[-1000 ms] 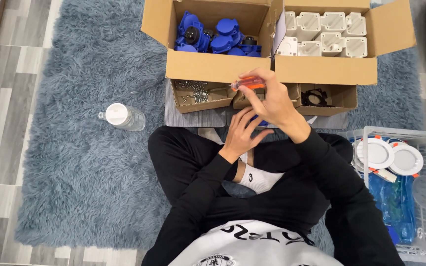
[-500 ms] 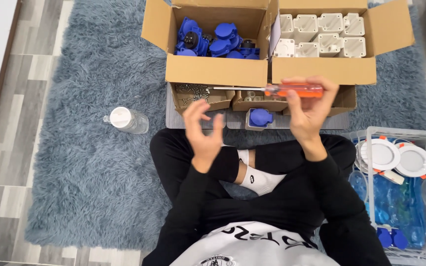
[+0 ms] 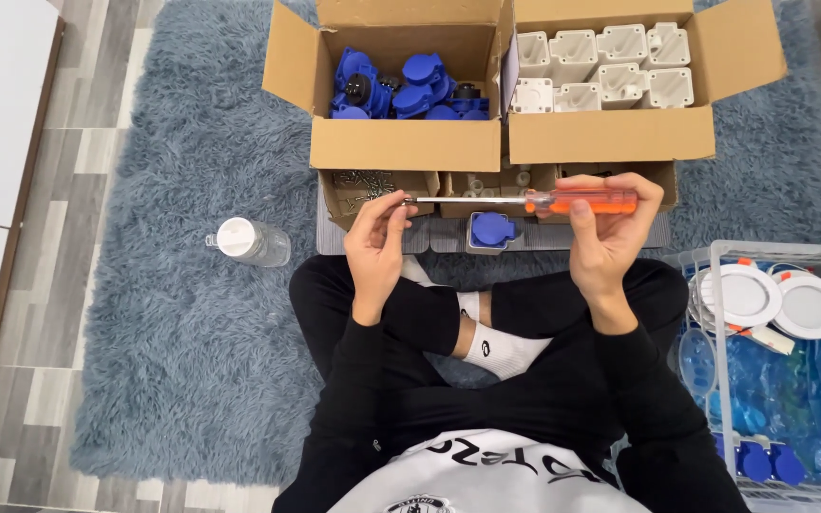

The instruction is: Assembling electrical sockets by joining plastic components using a screwdriver

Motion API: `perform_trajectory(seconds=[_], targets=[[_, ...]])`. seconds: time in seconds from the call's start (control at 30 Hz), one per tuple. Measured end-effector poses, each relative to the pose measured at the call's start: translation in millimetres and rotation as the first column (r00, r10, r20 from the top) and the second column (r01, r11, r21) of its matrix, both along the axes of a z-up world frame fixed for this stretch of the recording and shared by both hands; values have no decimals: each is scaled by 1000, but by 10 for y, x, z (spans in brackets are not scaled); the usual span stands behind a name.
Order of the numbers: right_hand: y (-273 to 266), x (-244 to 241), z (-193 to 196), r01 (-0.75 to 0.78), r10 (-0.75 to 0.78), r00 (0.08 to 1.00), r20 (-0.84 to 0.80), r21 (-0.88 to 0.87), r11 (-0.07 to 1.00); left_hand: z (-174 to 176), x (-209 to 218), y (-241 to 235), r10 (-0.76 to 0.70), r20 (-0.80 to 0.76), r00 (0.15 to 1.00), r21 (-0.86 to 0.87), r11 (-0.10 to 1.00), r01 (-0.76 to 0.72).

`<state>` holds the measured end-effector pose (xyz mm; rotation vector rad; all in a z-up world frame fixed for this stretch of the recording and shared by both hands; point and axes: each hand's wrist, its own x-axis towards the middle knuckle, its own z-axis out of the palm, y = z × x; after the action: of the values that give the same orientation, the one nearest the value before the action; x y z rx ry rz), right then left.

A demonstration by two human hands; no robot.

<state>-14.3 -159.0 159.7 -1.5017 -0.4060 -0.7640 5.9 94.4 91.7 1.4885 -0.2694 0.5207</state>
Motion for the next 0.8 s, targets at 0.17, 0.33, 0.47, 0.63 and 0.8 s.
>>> perform_trajectory(seconds=[0.17, 0.33, 0.47, 0.63, 0.8], targets=[[-101, -58, -86, -15, 16, 1000, -19, 38, 999, -91, -1, -41, -76, -51, 996, -115, 991, 70], [-299, -101, -240, -36, 37, 999, -20, 42, 998, -58, -64, -30, -114, -65, 991, -84, 991, 108], [-488, -204, -343, -66, 66, 998, 0, -11, 998, -100, -156, 16, -176, -69, 982, -14, 984, 176], [-635, -346, -307, -85, 84, 996, -5, -81, 993, -177, -297, 34, -266, -145, 953, -18, 964, 266], [-796, -413, -338, -130, 131, 991, -1, -143, 981, -331, -350, 41, -363, -189, 912, -78, 932, 355]])
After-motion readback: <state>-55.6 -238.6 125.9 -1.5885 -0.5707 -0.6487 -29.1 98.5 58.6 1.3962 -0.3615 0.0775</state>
